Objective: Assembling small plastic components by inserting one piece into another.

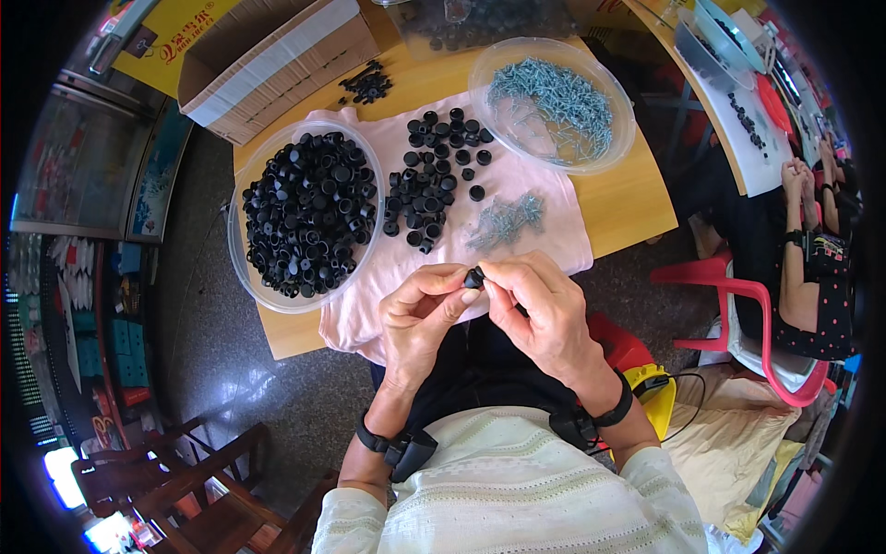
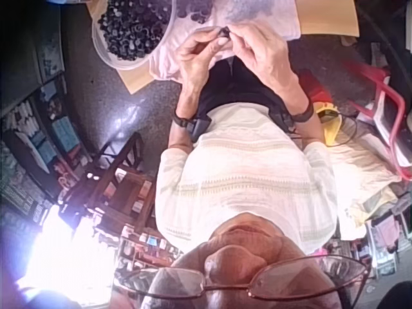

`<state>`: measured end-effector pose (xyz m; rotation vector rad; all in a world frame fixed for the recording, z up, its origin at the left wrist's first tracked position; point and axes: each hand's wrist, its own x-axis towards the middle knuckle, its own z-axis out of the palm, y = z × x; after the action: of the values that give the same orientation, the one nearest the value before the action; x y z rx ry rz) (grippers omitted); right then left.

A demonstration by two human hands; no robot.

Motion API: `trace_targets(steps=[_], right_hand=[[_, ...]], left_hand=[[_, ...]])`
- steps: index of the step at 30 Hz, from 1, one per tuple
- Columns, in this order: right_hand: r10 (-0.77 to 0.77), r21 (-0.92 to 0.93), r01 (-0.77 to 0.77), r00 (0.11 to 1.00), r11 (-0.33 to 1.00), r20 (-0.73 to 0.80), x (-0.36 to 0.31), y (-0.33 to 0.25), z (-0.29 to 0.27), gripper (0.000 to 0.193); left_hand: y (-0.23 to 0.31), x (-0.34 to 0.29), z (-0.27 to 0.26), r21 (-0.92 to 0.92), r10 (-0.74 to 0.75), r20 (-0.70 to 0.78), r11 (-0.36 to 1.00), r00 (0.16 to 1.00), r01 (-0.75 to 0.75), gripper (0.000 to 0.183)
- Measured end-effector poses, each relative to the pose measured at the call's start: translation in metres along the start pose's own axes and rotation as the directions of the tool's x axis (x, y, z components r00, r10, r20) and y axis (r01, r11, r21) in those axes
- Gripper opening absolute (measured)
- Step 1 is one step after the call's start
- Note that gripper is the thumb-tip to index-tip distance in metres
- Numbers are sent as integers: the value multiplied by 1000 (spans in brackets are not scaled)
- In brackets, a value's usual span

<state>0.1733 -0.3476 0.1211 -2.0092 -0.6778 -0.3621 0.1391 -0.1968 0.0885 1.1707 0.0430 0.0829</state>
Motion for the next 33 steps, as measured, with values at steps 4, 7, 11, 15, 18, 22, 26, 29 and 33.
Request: trace_targets(steps=[4,7,11,15,18,22,26,29,33], right_hand=[[9,20,-9,999,1000,40,-1,-2,-1,32],[2,14,-2,999,1000,51,0,-1,0,35],[-19,-8,20,998,1000,58,0,0,2,36],[-24,-19,26,998,999,66,0,0,3,36],[-34,-22,36,996,999,79,-1,2,3,37],[-49,-48,53,996,997,79,-3,4,4,38],[-82,-72,84,996,994,41,-4,3,5,36],[-115,-105,116,993,988,13,-8,6,8,36],[-150,-73,146,987,987,-60,-11,8,11,34]], left_hand=[[2,1,0,-87,-92,-21,992,996,90,17],[6,2,1,-132,-115,-26,985,993,110,17],[6,2,-1,-171,-176,-40,971,984,166,18],[4,2,-1,-200,-206,-47,961,977,192,16],[4,0,0,-231,-222,-62,952,973,203,16],[2,-2,3,-262,-255,-81,938,964,226,16],[0,-5,8,-242,-203,-107,955,973,172,14],[-3,-8,10,-251,-199,-128,954,972,162,13],[-6,-8,12,-244,-235,-101,948,967,205,11]])
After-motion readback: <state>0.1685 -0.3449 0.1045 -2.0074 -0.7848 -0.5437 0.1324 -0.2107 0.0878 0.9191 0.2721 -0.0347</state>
